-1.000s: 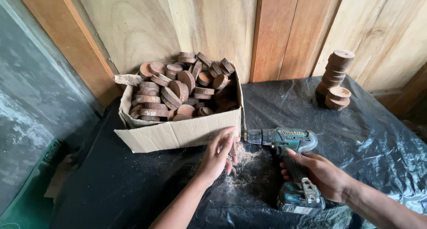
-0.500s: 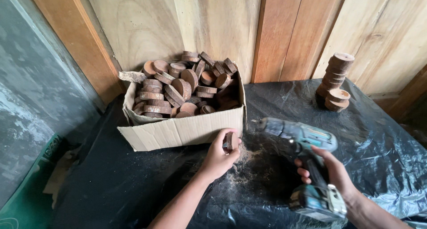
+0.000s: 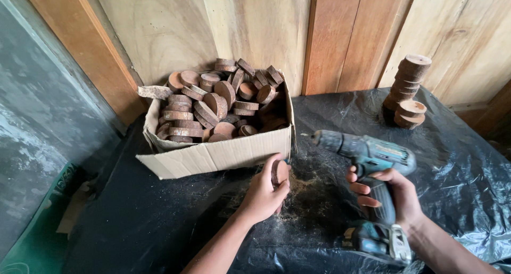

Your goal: The person drills holes into wood disks using a power drill and stacks them on top of each other.

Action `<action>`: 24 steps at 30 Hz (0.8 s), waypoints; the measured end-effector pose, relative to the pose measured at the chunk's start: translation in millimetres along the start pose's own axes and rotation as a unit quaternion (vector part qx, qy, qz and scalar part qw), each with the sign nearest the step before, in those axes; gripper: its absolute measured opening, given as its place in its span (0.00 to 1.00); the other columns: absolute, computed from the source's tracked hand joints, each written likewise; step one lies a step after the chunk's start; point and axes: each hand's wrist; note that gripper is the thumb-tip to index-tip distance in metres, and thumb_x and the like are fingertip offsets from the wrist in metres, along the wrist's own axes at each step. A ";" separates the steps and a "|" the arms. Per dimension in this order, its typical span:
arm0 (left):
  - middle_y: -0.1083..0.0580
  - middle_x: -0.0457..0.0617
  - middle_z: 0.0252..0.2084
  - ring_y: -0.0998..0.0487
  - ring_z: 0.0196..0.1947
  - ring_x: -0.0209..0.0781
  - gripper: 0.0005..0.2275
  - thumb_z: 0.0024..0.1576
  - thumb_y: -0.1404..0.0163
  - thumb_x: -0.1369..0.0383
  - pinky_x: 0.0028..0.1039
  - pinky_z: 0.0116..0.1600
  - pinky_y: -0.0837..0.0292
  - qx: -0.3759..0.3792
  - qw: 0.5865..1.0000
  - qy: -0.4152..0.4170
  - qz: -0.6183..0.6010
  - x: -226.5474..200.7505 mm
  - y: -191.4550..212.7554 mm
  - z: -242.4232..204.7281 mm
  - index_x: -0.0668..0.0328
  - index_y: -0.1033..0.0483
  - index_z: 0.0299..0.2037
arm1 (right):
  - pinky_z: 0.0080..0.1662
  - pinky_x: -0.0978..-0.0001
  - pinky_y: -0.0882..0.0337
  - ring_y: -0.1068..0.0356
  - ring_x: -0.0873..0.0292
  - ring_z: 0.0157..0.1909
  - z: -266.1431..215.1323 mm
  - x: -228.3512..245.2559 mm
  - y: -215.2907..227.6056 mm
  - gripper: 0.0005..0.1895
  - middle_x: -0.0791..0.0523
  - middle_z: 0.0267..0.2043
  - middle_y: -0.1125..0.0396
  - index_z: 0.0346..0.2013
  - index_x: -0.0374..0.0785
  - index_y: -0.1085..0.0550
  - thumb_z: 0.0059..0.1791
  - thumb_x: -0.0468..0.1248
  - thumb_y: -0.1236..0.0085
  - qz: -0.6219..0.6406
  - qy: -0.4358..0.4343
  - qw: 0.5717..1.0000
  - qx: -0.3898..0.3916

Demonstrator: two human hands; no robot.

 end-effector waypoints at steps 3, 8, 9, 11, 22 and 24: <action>0.29 0.60 0.63 0.28 0.10 0.38 0.23 0.60 0.55 0.75 0.24 0.11 0.29 -0.008 0.999 -0.032 -0.027 7.7 -4.1 1.5 0.56 0.47 0.66 | 0.22 0.80 0.34 0.39 0.63 0.27 12.4 -5.0 9.9 0.21 0.50 0.44 0.36 0.51 0.29 0.34 0.44 0.36 0.54 -0.016 -0.041 0.997 -0.056; 0.36 0.67 0.65 0.32 0.64 0.57 0.26 0.59 0.53 0.77 0.41 0.66 0.34 -0.072 0.989 -0.104 0.083 26.9 -8.6 5.2 0.62 0.48 0.68 | 0.21 0.79 0.35 0.38 0.59 0.32 20.7 -11.9 26.6 0.24 0.45 0.43 0.36 0.51 0.24 0.33 0.44 0.36 0.56 -0.065 -0.061 0.993 -0.084; 0.36 0.66 0.63 0.31 0.62 0.56 0.26 0.59 0.54 0.78 0.40 0.65 0.32 -0.069 0.987 -0.113 0.087 25.6 -10.7 3.0 0.64 0.49 0.67 | 0.20 0.78 0.36 0.39 0.59 0.28 19.1 -12.7 28.4 0.23 0.45 0.41 0.36 0.51 0.24 0.33 0.44 0.36 0.57 -0.074 -0.081 0.990 -0.091; 0.37 0.67 0.64 0.33 0.64 0.57 0.26 0.58 0.54 0.79 0.41 0.67 0.34 -0.064 0.988 -0.112 0.083 27.6 -10.0 4.6 0.63 0.49 0.67 | 0.18 0.77 0.37 0.41 0.59 0.22 22.0 -11.2 29.0 0.23 0.45 0.40 0.36 0.50 0.24 0.33 0.44 0.36 0.56 -0.076 -0.092 0.990 -0.077; 0.41 0.62 0.68 0.26 0.14 0.41 0.21 0.62 0.60 0.77 0.22 0.18 0.25 0.003 0.998 -0.018 -0.061 0.6 -2.5 3.0 0.54 0.49 0.64 | 0.23 0.78 0.38 0.41 0.60 0.23 18.1 -9.1 23.5 0.21 0.46 0.37 0.38 0.49 0.24 0.32 0.46 0.36 0.52 -0.115 -0.119 0.983 -0.079; 0.35 0.63 0.54 0.28 0.13 0.40 0.18 0.62 0.59 0.76 0.23 0.16 0.27 -0.004 0.998 0.026 -0.055 1.0 -2.8 4.3 0.53 0.46 0.61 | 0.24 0.79 0.41 0.44 0.62 0.22 18.2 -9.0 28.1 0.20 0.49 0.37 0.40 0.49 0.28 0.32 0.44 0.34 0.52 -0.074 -0.126 0.985 -0.092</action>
Point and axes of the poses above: each hand's wrist, its own z-axis towards the middle knuckle, its own y-axis out of the back of the hand, x = y × z
